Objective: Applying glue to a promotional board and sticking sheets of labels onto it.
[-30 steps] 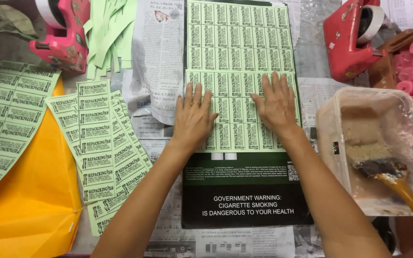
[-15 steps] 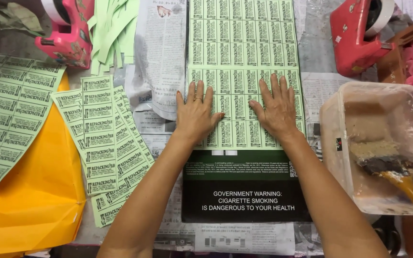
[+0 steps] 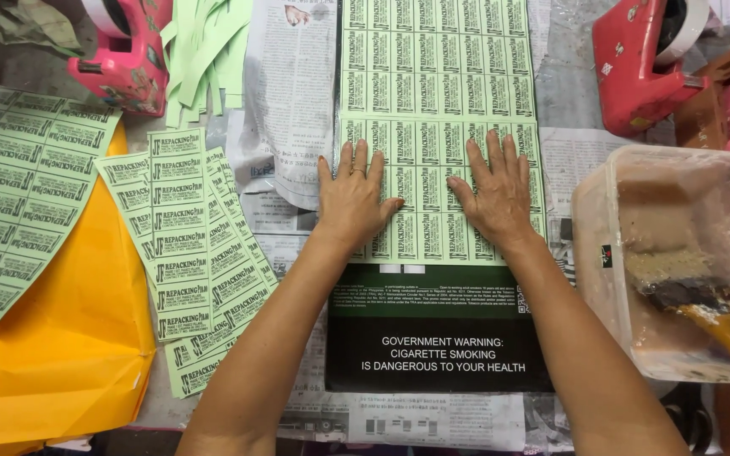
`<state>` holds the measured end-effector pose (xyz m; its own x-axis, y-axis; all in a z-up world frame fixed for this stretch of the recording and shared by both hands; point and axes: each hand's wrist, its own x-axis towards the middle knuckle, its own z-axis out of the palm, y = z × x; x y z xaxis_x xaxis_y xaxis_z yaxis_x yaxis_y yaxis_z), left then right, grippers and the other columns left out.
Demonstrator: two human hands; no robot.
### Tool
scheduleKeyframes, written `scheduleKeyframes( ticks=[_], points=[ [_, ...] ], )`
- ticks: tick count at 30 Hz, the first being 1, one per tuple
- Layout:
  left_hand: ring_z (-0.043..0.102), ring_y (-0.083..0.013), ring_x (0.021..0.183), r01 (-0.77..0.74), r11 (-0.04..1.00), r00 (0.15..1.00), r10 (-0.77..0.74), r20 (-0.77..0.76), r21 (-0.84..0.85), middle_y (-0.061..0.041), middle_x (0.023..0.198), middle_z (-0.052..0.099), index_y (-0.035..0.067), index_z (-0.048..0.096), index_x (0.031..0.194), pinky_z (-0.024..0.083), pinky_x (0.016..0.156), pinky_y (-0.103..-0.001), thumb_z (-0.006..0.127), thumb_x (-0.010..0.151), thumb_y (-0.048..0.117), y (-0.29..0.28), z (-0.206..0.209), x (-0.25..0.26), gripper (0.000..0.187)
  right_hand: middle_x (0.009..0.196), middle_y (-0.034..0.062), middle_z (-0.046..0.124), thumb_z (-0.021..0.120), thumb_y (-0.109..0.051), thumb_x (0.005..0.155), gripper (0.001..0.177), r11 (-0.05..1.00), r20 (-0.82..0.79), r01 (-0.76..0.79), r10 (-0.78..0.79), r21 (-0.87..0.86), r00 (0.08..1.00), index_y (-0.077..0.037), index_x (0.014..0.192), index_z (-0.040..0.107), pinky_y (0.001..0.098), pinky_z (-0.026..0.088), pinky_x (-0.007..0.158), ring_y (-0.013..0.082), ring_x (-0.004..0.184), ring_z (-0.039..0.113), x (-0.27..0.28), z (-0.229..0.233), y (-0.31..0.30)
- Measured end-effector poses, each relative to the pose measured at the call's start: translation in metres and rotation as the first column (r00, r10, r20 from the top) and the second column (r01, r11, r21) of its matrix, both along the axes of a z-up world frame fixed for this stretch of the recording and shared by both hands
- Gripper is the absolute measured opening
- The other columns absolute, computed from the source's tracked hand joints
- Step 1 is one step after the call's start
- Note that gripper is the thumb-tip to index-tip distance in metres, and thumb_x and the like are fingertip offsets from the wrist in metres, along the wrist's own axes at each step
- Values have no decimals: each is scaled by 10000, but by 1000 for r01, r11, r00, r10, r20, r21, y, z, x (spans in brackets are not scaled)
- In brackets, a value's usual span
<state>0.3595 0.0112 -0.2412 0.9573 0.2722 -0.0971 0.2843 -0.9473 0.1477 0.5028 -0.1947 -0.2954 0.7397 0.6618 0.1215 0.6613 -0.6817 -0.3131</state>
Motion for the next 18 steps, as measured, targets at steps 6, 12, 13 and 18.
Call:
scheduleKeyframes(
  ticks=[6, 12, 13, 18],
  points=[
    [262, -397, 1524, -2, 1000, 1000, 2, -11, 10, -254, 1610, 359, 87, 411, 1556, 170, 1156, -726, 546, 975, 587, -2, 7, -2, 778, 1666, 217, 264, 339, -685, 1043, 765, 1000, 5, 11, -11, 2, 1000, -150, 1582, 429, 639, 115, 1215, 425, 1539, 171, 0, -2, 1],
    [271, -397, 1522, -3, 1000, 1000, 3, -11, 22, -251, 1609, 365, 87, 415, 1555, 173, 1153, -727, 533, 981, 594, -3, 6, -3, 775, 1664, 213, 273, 338, -686, 1042, 764, 1000, 4, 12, -12, 9, 1000, -155, 1582, 428, 638, 117, 1214, 422, 1540, 179, 0, -1, 1],
    [271, -397, 1522, -3, 1000, 1000, 3, -12, 23, -251, 1609, 365, 87, 415, 1555, 173, 1153, -727, 533, 981, 594, -3, 7, -4, 775, 1664, 213, 273, 338, -686, 1042, 764, 1000, 2, 12, -12, 10, 1000, -155, 1582, 428, 638, 117, 1214, 422, 1540, 179, -1, -1, 1],
    [287, -395, 1518, -10, 1000, 1000, 11, -15, 13, -245, 1607, 375, 83, 429, 1547, 172, 1153, -725, 561, 972, 588, -4, 11, -4, 776, 1659, 220, 283, 349, -679, 1047, 755, 1000, 6, 5, -5, 17, 1000, -145, 1572, 443, 642, 122, 1210, 429, 1531, 193, -1, 0, -1]
  ],
)
